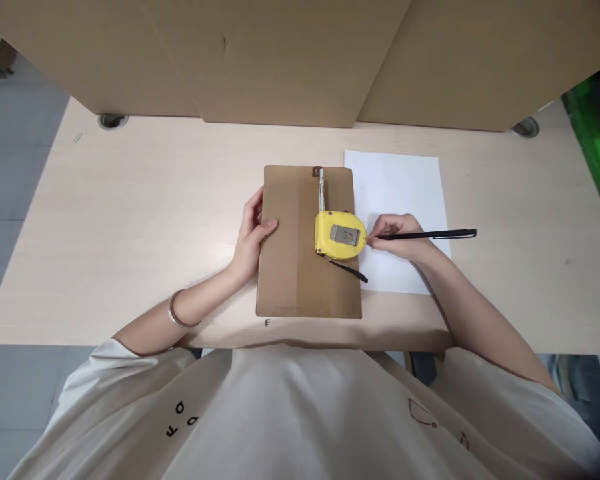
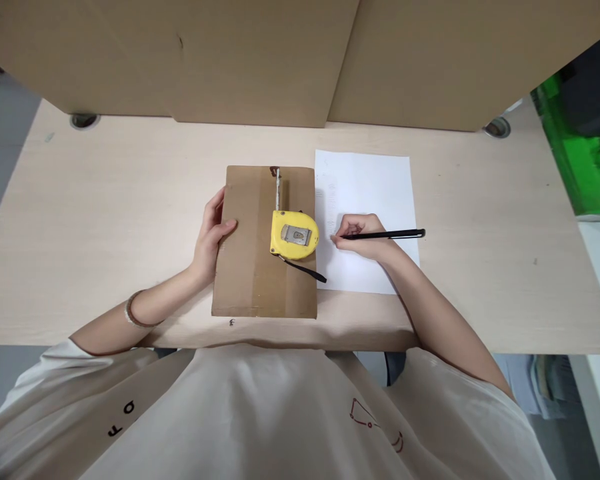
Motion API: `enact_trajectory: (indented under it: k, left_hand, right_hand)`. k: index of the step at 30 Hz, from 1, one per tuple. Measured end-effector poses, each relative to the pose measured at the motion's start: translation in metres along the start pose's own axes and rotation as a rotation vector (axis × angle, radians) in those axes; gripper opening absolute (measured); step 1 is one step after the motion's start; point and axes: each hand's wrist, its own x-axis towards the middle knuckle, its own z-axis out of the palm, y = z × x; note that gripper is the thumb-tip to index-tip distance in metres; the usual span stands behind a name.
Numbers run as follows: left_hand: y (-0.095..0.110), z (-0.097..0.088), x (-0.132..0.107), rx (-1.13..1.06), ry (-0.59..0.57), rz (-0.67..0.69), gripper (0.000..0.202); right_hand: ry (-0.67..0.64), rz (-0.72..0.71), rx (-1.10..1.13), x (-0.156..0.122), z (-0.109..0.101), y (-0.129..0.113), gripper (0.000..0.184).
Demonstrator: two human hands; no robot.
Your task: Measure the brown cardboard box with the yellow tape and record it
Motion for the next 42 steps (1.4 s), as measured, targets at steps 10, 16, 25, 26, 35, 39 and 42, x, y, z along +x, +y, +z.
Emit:
enact_trajectory:
  k: [10,16,25,26,35,39,42]
  left_hand:
    - [0.001,0.001,-0.001,0.02,-0.019,0.001,0.066]
    - [0.001,0.001,-0.001,0.029,-0.007,0.005,0.067]
    - [0.004,0.003,-0.001,0.026,0.012,-0.012,0.067]
    - [0.004,0.003,-0.001,0.019,0.012,-0.015,0.067]
    - [0.002,0.001,0.0,0.016,-0.011,0.0,0.066]
    - [0.002,0.002,-0.001,0.006,0.007,-0.023,0.067]
    - [0.003,0.004,-0.002,-0.009,0.014,-0.025,0.066]
  right_hand:
    - [0.015,-0.014,-0.037,0.0,-0.001,0.002,0.054]
    - [0.021,-0.01,-0.021,-0.001,-0.002,0.0,0.052]
    - [0.042,-0.025,-0.009,-0.001,-0.008,-0.007,0.058]
    - [0.074,0.001,-0.069,-0.001,-0.013,-0.008,0.059]
    - [0.427,0.226,-0.94,-0.003,-0.037,0.012,0.051]
    - [0.491,0.313,-1.006,-0.005,-0.025,0.008,0.042]
    - [0.565,0.143,-1.057,-0.015,-0.019,-0.012,0.037]
